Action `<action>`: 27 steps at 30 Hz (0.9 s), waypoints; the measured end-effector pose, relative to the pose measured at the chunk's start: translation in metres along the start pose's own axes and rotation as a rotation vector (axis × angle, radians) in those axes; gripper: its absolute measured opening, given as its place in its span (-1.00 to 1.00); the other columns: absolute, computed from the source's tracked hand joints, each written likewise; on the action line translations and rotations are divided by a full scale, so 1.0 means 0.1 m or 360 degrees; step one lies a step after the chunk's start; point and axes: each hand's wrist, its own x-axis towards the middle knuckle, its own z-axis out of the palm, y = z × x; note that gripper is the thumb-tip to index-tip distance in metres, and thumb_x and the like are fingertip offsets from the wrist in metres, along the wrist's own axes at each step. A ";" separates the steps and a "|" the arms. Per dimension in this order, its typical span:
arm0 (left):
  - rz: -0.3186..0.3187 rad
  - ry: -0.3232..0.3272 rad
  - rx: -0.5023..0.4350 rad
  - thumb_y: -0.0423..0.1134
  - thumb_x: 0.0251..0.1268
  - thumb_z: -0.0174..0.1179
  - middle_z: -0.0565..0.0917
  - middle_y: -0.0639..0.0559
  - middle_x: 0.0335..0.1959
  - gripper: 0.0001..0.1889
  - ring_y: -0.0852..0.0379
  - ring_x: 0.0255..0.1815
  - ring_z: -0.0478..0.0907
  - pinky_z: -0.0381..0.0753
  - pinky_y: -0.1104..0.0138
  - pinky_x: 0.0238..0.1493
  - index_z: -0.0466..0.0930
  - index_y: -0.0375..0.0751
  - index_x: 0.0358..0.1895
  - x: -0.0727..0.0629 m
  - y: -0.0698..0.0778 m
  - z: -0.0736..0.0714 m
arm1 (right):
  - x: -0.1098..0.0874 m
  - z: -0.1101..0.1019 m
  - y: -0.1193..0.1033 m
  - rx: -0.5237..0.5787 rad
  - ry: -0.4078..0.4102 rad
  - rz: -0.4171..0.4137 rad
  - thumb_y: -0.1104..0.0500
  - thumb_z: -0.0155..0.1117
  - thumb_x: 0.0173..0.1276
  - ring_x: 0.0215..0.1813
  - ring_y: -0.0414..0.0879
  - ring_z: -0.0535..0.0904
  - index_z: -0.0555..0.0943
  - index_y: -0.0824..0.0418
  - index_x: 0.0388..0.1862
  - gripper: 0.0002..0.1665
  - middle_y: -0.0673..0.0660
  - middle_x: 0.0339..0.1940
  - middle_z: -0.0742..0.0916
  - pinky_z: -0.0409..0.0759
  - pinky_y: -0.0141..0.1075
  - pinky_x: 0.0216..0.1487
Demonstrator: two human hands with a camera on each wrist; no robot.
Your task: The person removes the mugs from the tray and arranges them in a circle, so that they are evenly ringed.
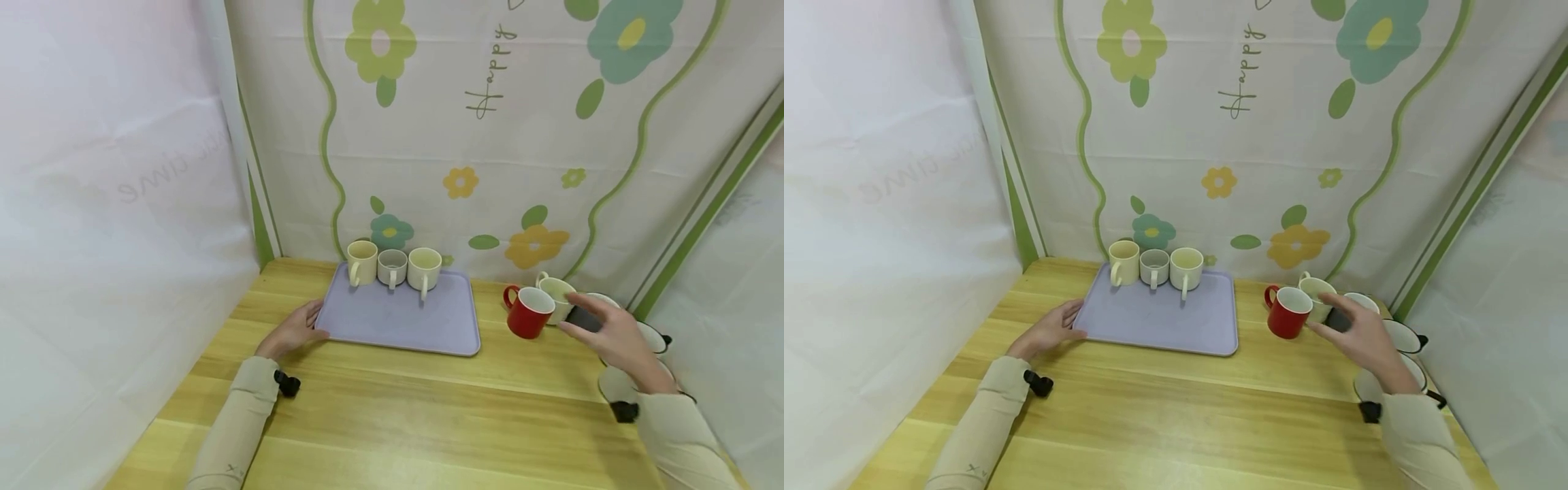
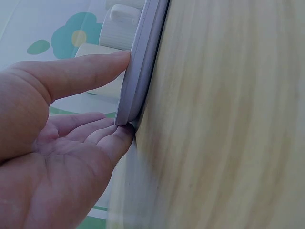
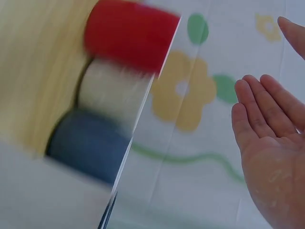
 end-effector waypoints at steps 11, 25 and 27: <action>0.0007 -0.0011 -0.0038 -0.41 0.49 0.28 -0.20 -0.30 0.78 -0.03 -0.30 0.79 -0.20 0.01 -0.09 0.77 -0.23 -0.36 0.73 0.00 0.00 -0.01 | 0.92 0.99 -0.69 0.0168 -0.0139 -0.0384 -0.01 0.62 0.29 0.39 0.29 0.63 0.60 0.26 0.42 -0.22 0.29 0.34 0.73 0.61 0.23 0.39; 0.0004 -0.0002 0.0004 -0.40 0.48 0.29 -0.18 -0.30 0.78 -0.03 -0.32 0.78 -0.18 0.02 -0.10 0.76 -0.21 -0.34 0.73 0.01 0.00 -0.02 | 1.46 2.11 -0.99 0.0618 -0.0158 -0.0101 0.12 0.57 0.35 0.39 0.31 0.62 0.59 0.40 0.37 -0.31 0.38 0.33 0.71 0.55 0.16 0.52; -0.0002 0.0003 -0.0006 -0.41 0.48 0.29 -0.18 -0.29 0.78 -0.03 -0.31 0.78 -0.17 0.02 -0.09 0.77 -0.20 -0.34 0.73 0.01 -0.01 -0.01 | 1.48 2.23 -1.01 0.0692 -0.0153 0.0015 0.11 0.54 0.39 0.37 0.30 0.64 0.61 0.38 0.35 -0.36 0.38 0.30 0.72 0.59 0.13 0.49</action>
